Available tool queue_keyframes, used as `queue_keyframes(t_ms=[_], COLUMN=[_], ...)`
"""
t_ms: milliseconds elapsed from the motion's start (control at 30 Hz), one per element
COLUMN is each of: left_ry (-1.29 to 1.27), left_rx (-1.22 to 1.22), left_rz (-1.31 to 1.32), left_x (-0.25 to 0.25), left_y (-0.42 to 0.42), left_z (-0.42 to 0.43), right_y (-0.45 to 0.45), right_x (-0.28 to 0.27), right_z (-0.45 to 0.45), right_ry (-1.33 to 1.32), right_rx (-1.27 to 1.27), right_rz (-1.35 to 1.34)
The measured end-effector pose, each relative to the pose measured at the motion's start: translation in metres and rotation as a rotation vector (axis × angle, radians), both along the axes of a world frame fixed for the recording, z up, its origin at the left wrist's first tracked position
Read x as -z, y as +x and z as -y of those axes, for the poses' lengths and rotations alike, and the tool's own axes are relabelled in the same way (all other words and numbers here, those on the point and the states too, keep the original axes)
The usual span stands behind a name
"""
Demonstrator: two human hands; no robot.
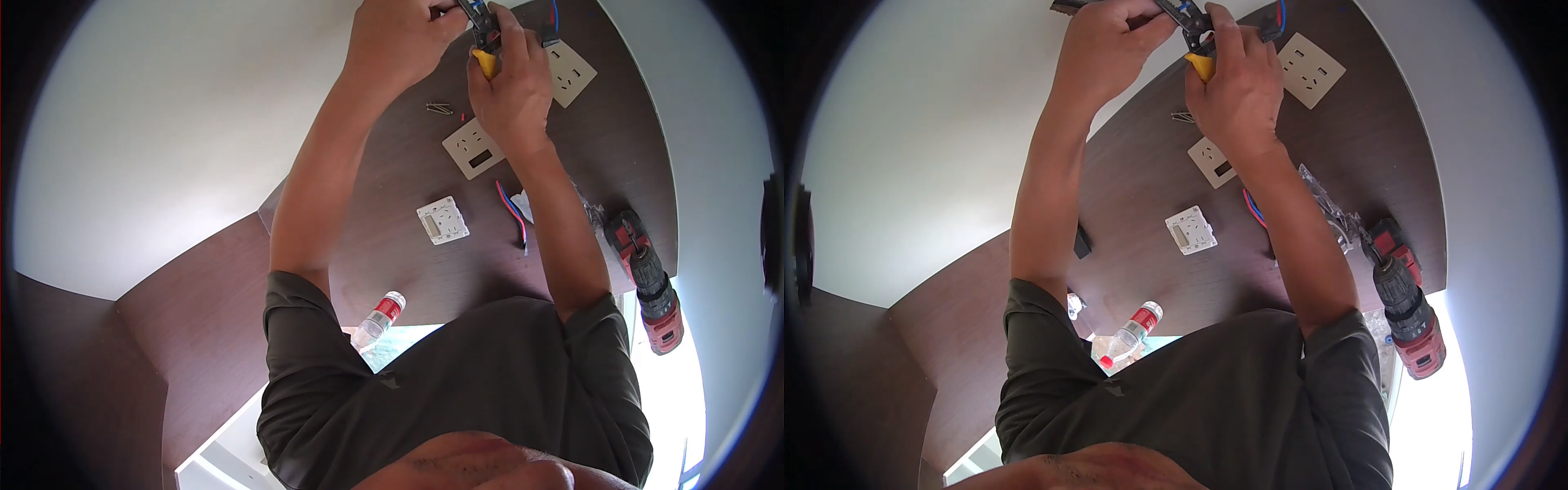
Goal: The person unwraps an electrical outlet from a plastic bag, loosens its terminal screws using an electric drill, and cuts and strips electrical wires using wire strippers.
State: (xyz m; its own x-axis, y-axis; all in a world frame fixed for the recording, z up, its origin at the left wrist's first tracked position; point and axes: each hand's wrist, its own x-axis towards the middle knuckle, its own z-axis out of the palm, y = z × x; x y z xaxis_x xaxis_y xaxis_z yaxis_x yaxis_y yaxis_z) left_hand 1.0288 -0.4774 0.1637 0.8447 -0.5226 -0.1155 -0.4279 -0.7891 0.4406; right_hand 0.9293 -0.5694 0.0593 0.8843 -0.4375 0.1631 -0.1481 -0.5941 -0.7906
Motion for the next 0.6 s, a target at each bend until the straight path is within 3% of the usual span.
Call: queue_keyframes(t_ms=[133, 200, 400, 600], left_ry=[0.064, -0.130, -0.015, -0.026], left_rx=[0.075, 0.081, 0.082, 0.060], left_rz=[0.030, 0.087, 0.085, 0.088], left_x=[0.0014, 0.0045, 0.0022, -0.0011], left_y=[0.0028, -0.0009, 0.0002, -0.0030], left_z=[-0.0031, -0.0022, -0.0044, -0.0038], right_y=[0.0011, 0.0001, 0.0015, 0.0027], right_x=[0.0033, 0.0083, 0.0078, 0.0072], right_z=[0.0011, 0.0028, 0.0060, 0.0063], right_ry=[0.011, -0.009, -0.026, -0.043], right_rx=[0.011, -0.021, -0.055, -0.060], right_rz=[-0.033, 0.021, 0.180, 0.106])
